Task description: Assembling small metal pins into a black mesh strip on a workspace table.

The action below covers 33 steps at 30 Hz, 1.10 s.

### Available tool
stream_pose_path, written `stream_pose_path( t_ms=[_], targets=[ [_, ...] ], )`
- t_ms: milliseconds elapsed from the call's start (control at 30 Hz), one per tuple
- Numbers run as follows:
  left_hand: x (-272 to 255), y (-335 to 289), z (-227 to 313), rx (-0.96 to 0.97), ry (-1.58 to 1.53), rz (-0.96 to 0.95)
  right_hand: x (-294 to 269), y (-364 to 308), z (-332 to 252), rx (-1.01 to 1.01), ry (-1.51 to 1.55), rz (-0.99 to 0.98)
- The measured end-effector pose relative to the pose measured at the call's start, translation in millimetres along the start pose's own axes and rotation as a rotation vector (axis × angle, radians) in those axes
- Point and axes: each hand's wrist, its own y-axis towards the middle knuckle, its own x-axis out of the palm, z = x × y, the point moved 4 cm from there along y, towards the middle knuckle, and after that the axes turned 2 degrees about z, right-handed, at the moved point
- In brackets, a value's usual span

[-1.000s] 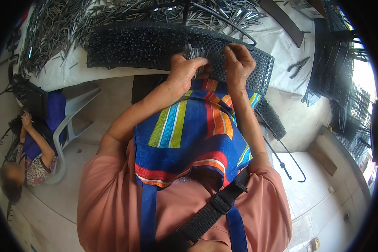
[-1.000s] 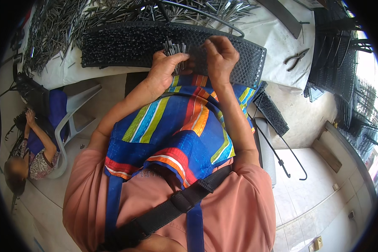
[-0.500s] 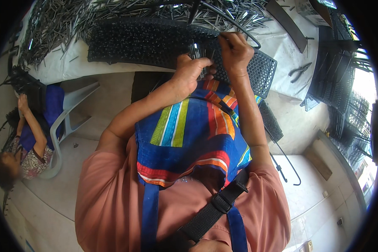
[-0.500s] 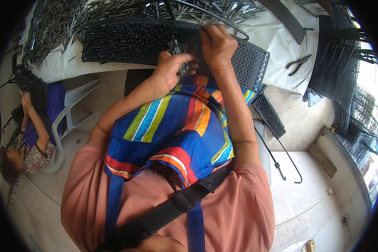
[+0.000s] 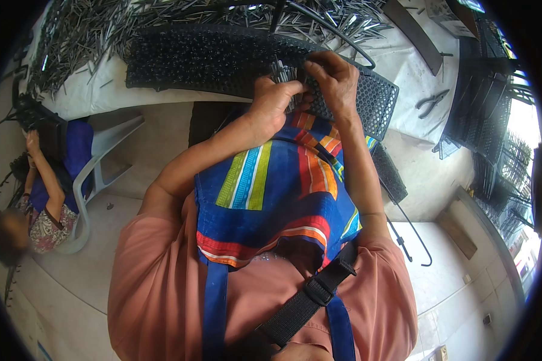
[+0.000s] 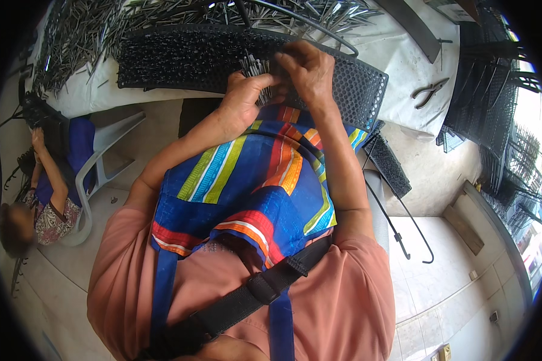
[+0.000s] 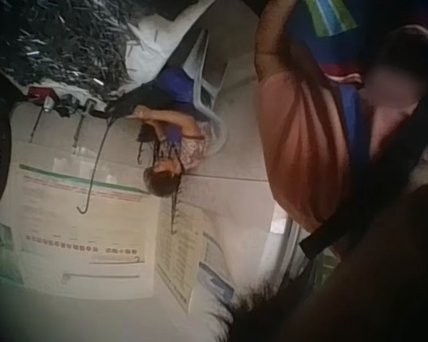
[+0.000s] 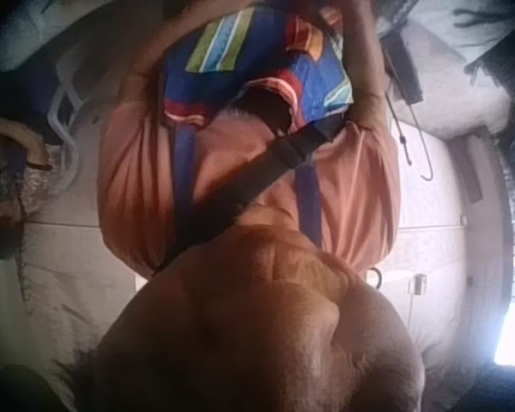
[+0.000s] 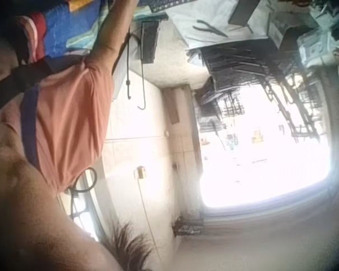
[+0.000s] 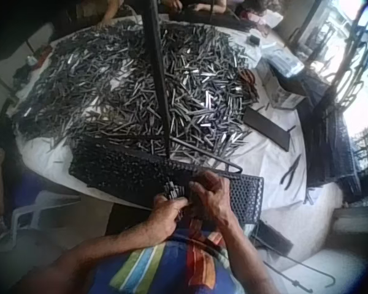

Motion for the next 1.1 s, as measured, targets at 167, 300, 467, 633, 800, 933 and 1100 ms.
stream_pose_path(
  t_ms=[167,300,467,633,800,933,1100],
  targets=[
    [2,-1,0,0.047,0.002,0.006,-4,-4,15,0.224,0.299,0.029],
    [4,-1,0,0.063,0.051,0.021,-17,0,24,0.072,0.261,0.364],
    [3,0,0,0.051,0.086,0.033,-14,5,6,-0.221,-0.057,0.437],
    [5,-3,2,0.039,0.049,0.018,-14,2,-12,-0.377,-0.271,0.385],
    [5,1,-1,0.032,0.055,0.01,-7,3,0,-0.397,-0.373,0.328],
    [6,0,-1,0.015,0.021,0.015,-4,1,-6,-0.406,-0.458,0.313],
    [9,0,0,0.034,0.009,-0.026,-8,-8,-1,-0.067,-0.066,0.065]
  ],
)
